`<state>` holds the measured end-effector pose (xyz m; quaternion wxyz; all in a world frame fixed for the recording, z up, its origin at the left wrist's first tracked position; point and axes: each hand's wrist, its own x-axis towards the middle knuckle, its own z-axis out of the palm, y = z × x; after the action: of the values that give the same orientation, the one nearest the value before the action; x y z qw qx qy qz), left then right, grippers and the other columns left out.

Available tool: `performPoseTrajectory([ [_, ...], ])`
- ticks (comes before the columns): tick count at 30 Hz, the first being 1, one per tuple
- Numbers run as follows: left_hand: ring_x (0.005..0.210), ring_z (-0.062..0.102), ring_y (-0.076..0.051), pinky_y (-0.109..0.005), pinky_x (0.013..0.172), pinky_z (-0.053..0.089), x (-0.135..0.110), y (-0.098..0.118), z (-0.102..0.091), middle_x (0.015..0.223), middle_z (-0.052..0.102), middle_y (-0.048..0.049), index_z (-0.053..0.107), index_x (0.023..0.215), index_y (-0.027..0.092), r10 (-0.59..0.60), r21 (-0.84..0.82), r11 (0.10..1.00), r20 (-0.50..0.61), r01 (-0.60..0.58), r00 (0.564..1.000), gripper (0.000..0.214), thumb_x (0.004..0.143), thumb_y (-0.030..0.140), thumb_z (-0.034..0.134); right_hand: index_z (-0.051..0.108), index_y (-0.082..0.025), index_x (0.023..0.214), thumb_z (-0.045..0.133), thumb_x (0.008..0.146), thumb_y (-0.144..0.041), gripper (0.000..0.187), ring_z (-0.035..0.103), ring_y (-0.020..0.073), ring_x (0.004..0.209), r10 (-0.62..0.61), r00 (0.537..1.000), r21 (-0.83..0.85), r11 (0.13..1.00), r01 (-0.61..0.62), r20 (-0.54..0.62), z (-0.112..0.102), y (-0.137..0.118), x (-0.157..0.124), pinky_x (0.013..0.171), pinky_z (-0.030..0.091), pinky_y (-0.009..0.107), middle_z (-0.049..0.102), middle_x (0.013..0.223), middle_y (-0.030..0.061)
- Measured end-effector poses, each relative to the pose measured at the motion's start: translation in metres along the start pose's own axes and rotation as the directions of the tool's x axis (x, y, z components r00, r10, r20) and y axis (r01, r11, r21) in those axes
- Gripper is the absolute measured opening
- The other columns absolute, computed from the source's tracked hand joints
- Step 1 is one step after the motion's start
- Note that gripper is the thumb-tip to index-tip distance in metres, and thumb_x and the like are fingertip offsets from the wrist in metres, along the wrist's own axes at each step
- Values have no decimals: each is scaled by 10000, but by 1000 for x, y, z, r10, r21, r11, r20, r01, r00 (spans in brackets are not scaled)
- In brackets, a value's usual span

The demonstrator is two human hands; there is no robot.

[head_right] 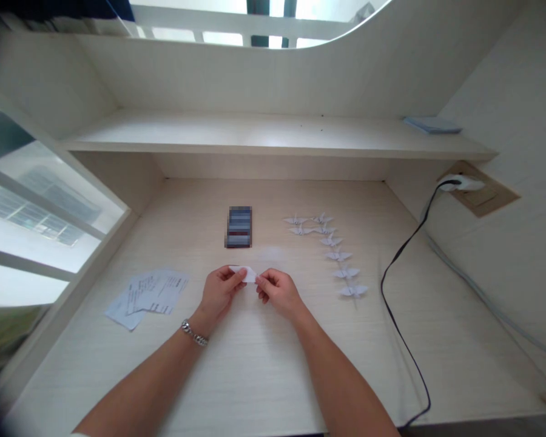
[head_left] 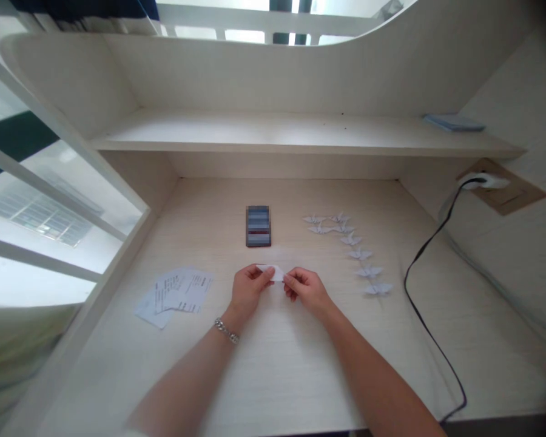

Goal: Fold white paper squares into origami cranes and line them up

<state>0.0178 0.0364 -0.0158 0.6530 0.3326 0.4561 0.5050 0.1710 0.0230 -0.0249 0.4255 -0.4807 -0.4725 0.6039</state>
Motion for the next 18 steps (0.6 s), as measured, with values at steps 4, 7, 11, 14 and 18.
performPoseTrajectory([
  [4, 578, 547, -97, -218, 563, 428, 3, 0, -2, 629, 616, -10, 630, 658, 117, -28, -15, 999, 10, 28, 1000, 213, 597, 294, 733, 571, -153, 651, 621, 711, -426, 284, 502, 93, 431, 15, 1000, 20, 1000, -14, -24, -1, 1, 0, 414, 403, 215, 573, 528, -12],
  [7, 559, 527, -83, -209, 543, 402, 4, 0, -4, 625, 605, 2, 629, 671, 129, 1, -56, 998, -12, -1, 1000, 196, 612, 290, 724, 574, -151, 643, 650, 683, -424, 286, 504, 97, 431, 25, 999, 53, 998, -22, -44, -4, 0, 2, 410, 402, 216, 575, 521, -8],
  [11, 527, 500, -75, -206, 521, 376, 0, -3, -5, 598, 596, 10, 639, 675, 133, 51, -11, 999, -41, -51, 998, 201, 598, 295, 731, 571, -159, 672, 644, 667, -475, 324, 529, 107, 474, 39, 989, 155, 988, -17, -142, -5, -3, 1, 429, 417, 222, 588, 572, -3],
  [14, 524, 494, -84, -208, 513, 372, -5, -3, -3, 581, 600, -1, 656, 691, 125, 74, 79, 994, -24, -72, 997, 218, 589, 301, 735, 577, -163, 706, 632, 670, -499, 342, 555, 121, 516, 23, 989, 127, 992, -5, -144, 2, -3, -2, 473, 438, 239, 596, 608, -1],
  [18, 522, 497, -95, -218, 513, 384, -11, 2, 0, 571, 590, -14, 641, 645, 114, 17, 66, 998, 47, -20, 999, 223, 584, 305, 738, 555, -162, 659, 676, 648, -447, 309, 528, 111, 493, -23, 1000, 24, 999, 23, -2, 10, -2, -5, 497, 416, 237, 585, 543, -15],
])
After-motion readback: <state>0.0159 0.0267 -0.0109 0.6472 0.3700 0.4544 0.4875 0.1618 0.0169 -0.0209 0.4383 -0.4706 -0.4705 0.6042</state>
